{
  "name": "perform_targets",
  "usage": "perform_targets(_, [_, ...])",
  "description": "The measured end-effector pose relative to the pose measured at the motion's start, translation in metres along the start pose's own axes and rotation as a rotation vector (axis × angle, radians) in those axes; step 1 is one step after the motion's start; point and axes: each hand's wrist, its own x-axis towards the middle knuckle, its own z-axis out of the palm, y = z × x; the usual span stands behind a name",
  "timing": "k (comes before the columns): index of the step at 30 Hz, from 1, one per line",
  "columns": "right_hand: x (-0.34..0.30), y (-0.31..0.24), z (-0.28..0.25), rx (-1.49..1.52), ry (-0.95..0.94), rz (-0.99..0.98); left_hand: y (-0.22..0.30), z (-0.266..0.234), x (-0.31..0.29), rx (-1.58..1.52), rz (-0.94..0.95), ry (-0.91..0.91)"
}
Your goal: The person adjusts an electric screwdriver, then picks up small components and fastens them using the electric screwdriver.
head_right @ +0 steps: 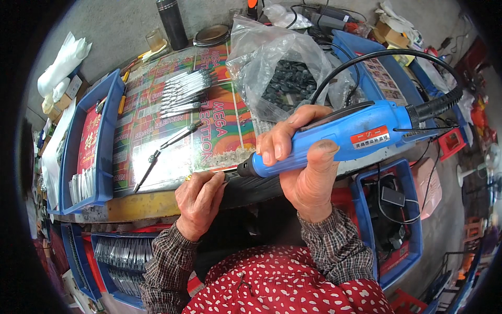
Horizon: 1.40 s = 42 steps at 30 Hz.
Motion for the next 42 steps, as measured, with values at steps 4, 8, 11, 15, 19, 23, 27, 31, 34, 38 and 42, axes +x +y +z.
perform_targets(4, [0.0,0.0,0.001,-0.002,0.0,-0.003,-0.001,0.0,0.0,-0.01,0.002,0.009])
perform_targets(8, [-0.001,0.0,-0.002,0.069,0.008,0.001,0.001,0.0,0.001,-0.009,0.001,0.0])
perform_targets(11, [-0.001,-0.002,-0.002,0.067,0.004,-0.005,0.003,-0.001,0.0,0.0,-0.005,-0.045])
perform_targets(15, [-0.001,-0.006,-0.001,0.034,-0.003,-0.029,0.005,0.0,-0.003,-0.065,-0.081,-0.029])
perform_targets(19, [-0.003,-0.009,0.002,0.02,-0.034,-0.051,0.015,-0.011,0.0,-0.193,-0.246,0.005])
perform_targets(23, [-0.007,-0.01,0.008,0.011,-0.071,-0.081,0.033,-0.027,-0.006,-0.521,-0.716,-0.105])
perform_targets(27, [-0.013,-0.01,0.014,-0.006,-0.128,-0.042,0.044,-0.033,-0.01,-1.12,-1.095,0.017])
perform_targets(31, [-0.017,-0.009,0.016,-0.073,-0.17,-0.005,0.048,-0.034,-0.024,-1.14,-1.097,0.057])
perform_targets(34, [-0.022,-0.008,0.018,-0.08,-0.172,0.007,0.05,-0.033,-0.031,-1.141,-1.126,0.105])
perform_targets(38, [-0.025,-0.007,0.021,-0.126,-0.222,0.016,0.059,-0.035,-0.033,-1.213,-1.209,0.135])
perform_targets(42, [-0.029,-0.007,0.021,-0.139,-0.238,0.056,0.062,-0.031,-0.039,-1.277,-1.247,0.159])
